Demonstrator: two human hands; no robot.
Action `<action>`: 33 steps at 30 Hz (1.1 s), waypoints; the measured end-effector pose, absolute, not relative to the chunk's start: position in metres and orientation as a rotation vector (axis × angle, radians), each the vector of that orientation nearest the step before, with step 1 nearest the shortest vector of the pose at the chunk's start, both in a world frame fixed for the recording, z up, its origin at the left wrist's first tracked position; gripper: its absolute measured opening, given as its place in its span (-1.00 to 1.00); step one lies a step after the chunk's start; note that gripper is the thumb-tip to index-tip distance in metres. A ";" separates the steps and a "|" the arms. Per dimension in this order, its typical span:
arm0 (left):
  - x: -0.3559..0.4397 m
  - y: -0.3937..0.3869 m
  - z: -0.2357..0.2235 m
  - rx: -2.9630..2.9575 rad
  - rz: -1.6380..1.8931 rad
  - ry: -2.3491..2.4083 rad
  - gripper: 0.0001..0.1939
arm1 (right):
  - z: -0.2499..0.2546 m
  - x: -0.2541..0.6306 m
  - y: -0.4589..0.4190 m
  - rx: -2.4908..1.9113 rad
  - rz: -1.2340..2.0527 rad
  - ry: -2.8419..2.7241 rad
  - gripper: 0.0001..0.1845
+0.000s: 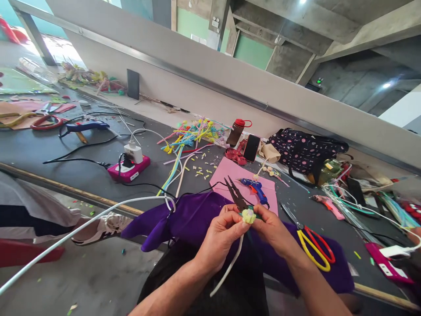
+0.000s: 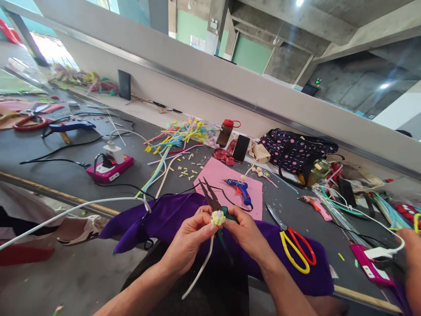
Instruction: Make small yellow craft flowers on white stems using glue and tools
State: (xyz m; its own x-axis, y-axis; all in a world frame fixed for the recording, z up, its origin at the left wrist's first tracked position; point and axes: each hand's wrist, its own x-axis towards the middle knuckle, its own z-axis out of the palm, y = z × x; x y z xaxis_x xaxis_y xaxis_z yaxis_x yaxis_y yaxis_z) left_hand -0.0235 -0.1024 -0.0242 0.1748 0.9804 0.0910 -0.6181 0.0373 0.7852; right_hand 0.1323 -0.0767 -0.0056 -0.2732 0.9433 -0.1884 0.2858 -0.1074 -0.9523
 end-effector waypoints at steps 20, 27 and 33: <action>-0.011 -0.093 -0.036 0.698 1.326 0.648 -0.87 | -0.031 0.125 -0.098 -1.474 0.230 -2.137 -0.72; -0.040 -0.093 -0.041 0.797 1.346 0.690 -0.87 | -0.015 0.151 -0.101 -1.395 0.635 -2.110 -0.90; -0.064 -0.089 -0.044 0.889 1.426 0.791 -0.89 | -0.014 0.199 -0.141 -1.388 0.536 -2.162 -0.66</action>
